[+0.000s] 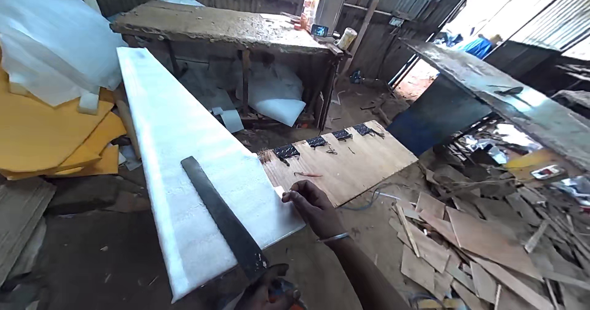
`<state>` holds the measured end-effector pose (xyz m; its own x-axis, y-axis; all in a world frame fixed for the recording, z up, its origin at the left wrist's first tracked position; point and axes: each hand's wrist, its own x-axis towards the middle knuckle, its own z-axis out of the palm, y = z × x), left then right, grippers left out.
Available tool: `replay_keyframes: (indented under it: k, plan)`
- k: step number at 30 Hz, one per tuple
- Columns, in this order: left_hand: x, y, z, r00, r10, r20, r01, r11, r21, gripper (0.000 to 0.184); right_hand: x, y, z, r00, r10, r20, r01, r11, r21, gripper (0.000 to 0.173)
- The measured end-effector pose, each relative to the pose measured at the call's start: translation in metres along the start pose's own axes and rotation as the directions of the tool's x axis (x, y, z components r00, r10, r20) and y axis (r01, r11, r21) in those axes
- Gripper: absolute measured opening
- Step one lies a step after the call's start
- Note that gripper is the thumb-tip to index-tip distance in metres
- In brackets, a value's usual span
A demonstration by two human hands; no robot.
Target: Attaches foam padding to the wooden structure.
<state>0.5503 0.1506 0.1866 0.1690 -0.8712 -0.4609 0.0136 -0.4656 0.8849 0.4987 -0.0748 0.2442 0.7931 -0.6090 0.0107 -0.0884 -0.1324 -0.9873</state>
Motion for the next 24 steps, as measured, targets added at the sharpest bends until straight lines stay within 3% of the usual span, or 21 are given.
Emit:
replay_keyframes:
  k: [12, 15, 20, 22, 24]
  plan:
    - [0.017, 0.0, 0.014, 0.983, 0.185, -0.021, -0.186, 0.966, -0.178, 0.062, -0.082, 0.007, -0.027, 0.983, -0.181, -0.011, 0.182, 0.982, 0.049, 0.019]
    - [0.024, 0.003, 0.019, 0.945, 0.322, -0.057, -0.326, 0.912, -0.249, 0.058, -0.104, 0.011, -0.025, 0.981, -0.196, 0.004, 0.196, 0.98, 0.046, 0.019]
    - [0.037, 0.01, 0.025, 0.827, 0.553, -0.097, -0.552, 0.77, -0.32, 0.059, -0.137, 0.023, -0.03, 0.98, -0.201, 0.001, 0.201, 0.978, 0.056, 0.017]
    - [0.04, 0.014, 0.027, 0.802, 0.587, -0.112, -0.586, 0.737, -0.337, 0.056, -0.147, 0.026, -0.032, 0.98, -0.2, -0.003, 0.199, 0.977, 0.079, 0.016]
    - [0.041, 0.02, 0.03, 0.819, 0.56, -0.126, -0.564, 0.747, -0.352, 0.05, -0.157, 0.03, -0.032, 0.978, -0.21, -0.003, 0.209, 0.974, 0.091, 0.016]
